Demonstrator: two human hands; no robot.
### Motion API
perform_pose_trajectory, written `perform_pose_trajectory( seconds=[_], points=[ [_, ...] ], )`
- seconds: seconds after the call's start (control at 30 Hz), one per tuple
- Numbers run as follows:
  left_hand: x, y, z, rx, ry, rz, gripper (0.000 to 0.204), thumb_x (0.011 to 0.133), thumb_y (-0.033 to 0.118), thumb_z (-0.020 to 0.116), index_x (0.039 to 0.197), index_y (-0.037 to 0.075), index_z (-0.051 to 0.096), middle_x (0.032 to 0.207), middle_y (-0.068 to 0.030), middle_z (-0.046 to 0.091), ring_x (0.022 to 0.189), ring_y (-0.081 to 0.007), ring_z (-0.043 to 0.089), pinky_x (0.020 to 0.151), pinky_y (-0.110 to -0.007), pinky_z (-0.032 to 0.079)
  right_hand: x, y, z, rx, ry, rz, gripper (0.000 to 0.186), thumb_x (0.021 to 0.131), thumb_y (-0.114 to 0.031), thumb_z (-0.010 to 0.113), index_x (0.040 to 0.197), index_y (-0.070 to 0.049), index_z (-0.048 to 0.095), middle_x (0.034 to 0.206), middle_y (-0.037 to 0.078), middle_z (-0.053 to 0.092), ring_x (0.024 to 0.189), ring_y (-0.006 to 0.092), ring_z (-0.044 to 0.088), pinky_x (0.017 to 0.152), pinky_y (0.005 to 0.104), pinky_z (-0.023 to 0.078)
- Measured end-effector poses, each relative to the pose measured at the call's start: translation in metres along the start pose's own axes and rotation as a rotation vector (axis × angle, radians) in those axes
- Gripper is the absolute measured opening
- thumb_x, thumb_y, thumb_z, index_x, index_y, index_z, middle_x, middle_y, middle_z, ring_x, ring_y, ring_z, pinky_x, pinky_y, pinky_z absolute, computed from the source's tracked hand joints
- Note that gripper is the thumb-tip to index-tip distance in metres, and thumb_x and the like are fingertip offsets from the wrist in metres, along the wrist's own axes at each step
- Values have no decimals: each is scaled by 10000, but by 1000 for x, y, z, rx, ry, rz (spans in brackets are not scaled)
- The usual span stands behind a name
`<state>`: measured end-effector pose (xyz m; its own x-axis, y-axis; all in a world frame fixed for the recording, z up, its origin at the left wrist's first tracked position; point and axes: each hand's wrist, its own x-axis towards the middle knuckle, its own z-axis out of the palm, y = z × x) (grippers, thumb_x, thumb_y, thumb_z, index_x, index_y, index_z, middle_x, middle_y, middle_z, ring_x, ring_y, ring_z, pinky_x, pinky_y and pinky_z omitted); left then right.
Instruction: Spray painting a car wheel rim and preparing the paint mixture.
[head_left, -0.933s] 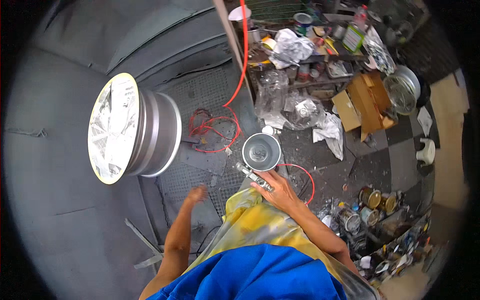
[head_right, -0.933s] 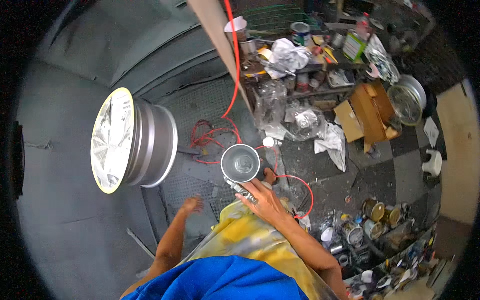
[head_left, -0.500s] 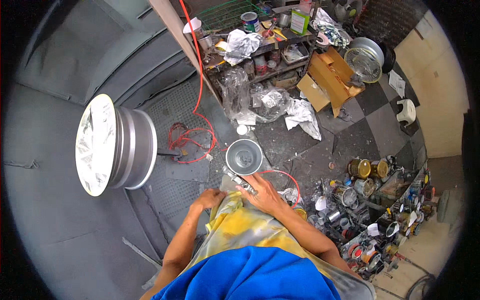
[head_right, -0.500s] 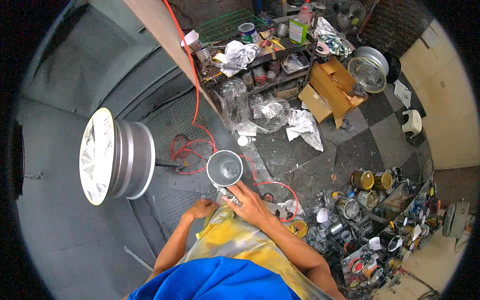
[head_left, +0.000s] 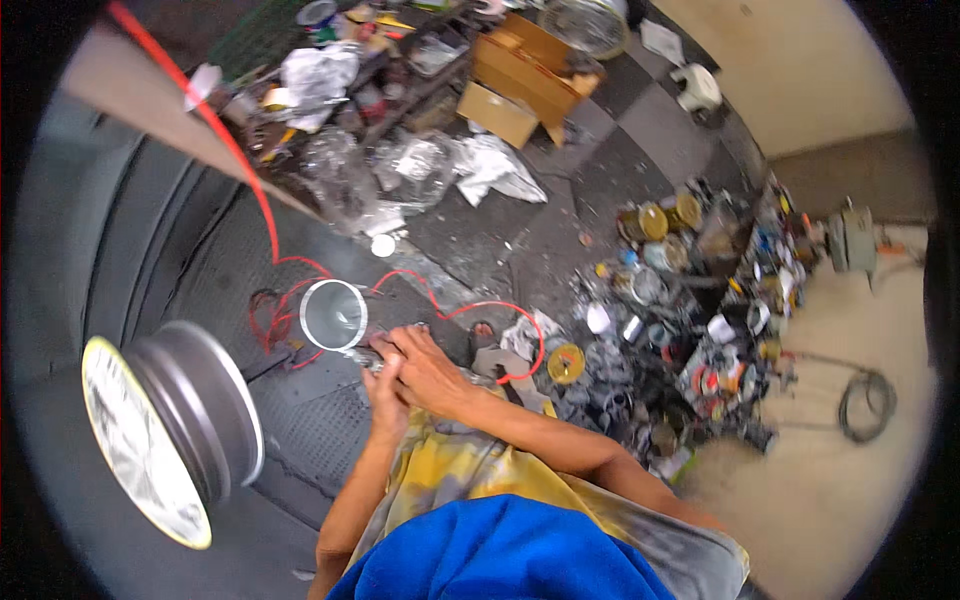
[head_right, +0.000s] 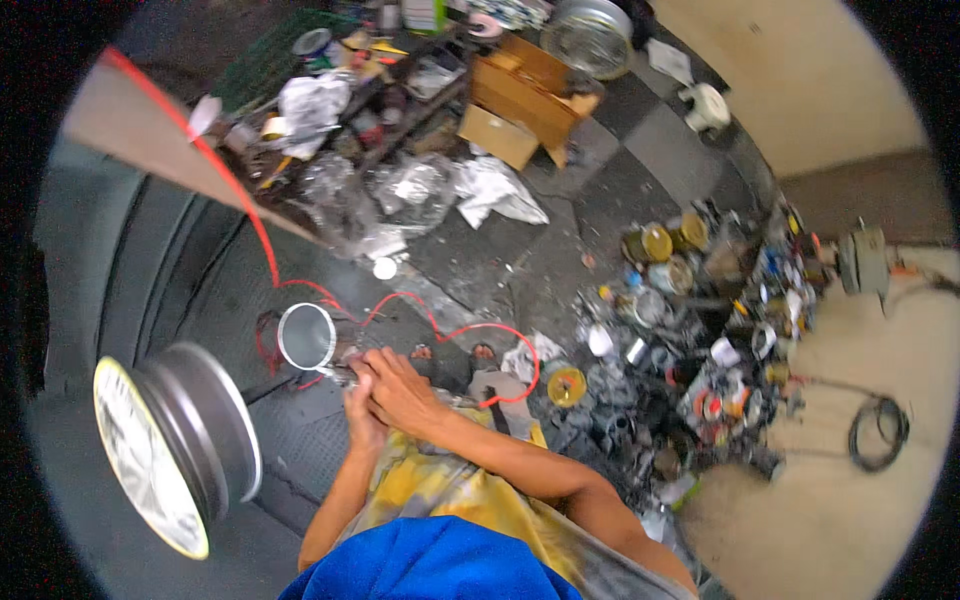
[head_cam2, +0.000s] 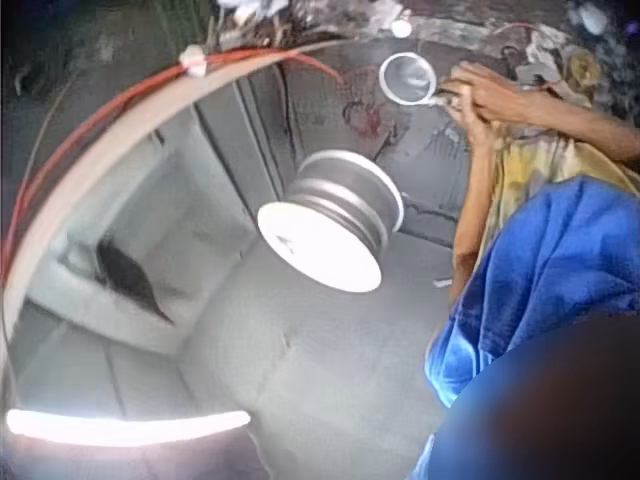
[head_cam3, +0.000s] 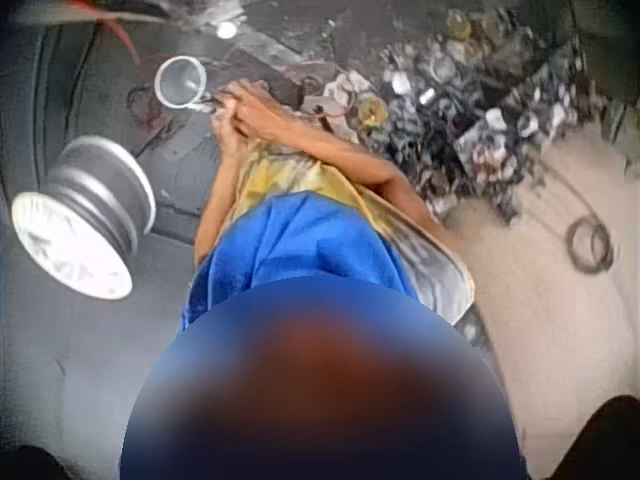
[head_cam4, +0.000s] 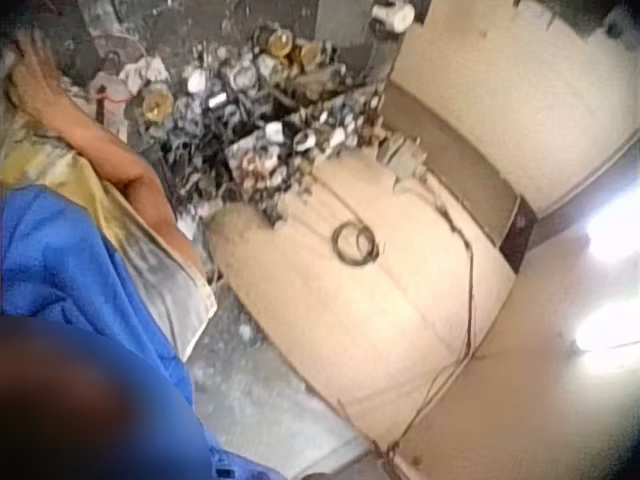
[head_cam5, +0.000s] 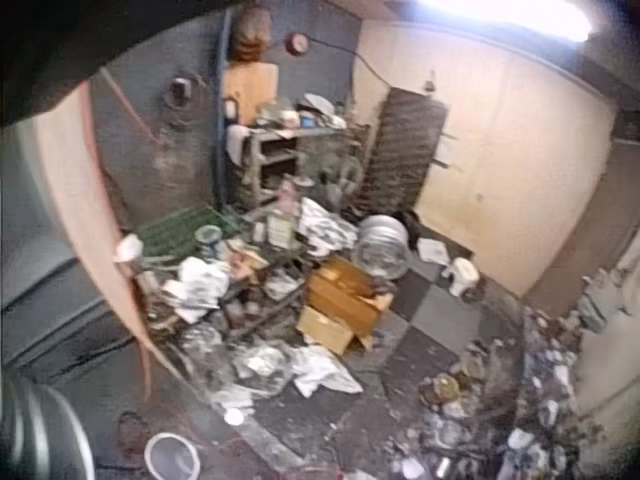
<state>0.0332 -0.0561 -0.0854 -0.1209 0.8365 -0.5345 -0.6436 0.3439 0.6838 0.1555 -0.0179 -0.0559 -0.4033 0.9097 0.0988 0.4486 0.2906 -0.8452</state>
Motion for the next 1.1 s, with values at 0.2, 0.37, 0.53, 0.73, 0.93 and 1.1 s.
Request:
perform_pose_trajectory(
  seconds=[0.2, 0.37, 0.53, 0.73, 0.93, 1.1],
  points=[
    [83, 36, -42, 131, -148, -41, 570, 926, 168, 724, 1435, 130, 469, 1099, -74, 637, 968, -218, 648, 988, -518, 528, -60, 24, -5, -67, 254, 312, 264, 939, -165, 698, 1131, 13, 660, 1112, 196, 573, 1083, 388, 584, 937, 478, 495],
    [148, 60, -44, 243, -363, -152, 433, 955, 196, 679, 1346, 69, 543, 1047, -81, 663, 935, -208, 657, 955, -473, 522, -168, 63, 14, -206, 514, 710, 213, 925, -161, 713, 1049, 10, 687, 1043, 218, 592, 1002, 424, 617, 889, 485, 519],
    [151, 56, 8, 358, -424, -56, 426, 952, 225, 672, 1305, 18, 554, 1073, -99, 640, 877, -182, 603, 894, -387, 485, -256, 82, 69, -136, 564, 1200, 222, 940, -239, 693, 954, -19, 683, 1008, 203, 601, 965, 417, 641, 861, 508, 530],
    [90, 31, 54, 422, -518, -201, 442, 900, 178, 720, 1288, 32, 565, 1095, -67, 631, 867, -167, 584, 820, -350, 472, -308, 120, 112, 17, 444, 1207, 241, 916, -236, 676, 987, -15, 740, 1077, 270, 650, 1007, 471, 652, 920, 532, 536],
    [34, -6, 55, 366, -496, -184, 495, 863, 139, 727, 1308, 55, 527, 1162, -66, 584, 892, -173, 591, 802, -340, 485, -335, 161, 91, 49, 229, 1142, 270, 877, -275, 669, 954, -38, 775, 1000, 229, 720, 958, 422, 697, 879, 504, 555],
    [16, -17, 66, 381, -377, -119, 531, 845, 62, 737, 1320, 35, 502, 1139, -88, 625, 936, -195, 652, 844, -372, 540, -374, 210, 67, -154, 78, 1044, 334, 886, -315, 668, 919, 10, 743, 933, 277, 704, 907, 488, 663, 832, 544, 537]
  ],
)
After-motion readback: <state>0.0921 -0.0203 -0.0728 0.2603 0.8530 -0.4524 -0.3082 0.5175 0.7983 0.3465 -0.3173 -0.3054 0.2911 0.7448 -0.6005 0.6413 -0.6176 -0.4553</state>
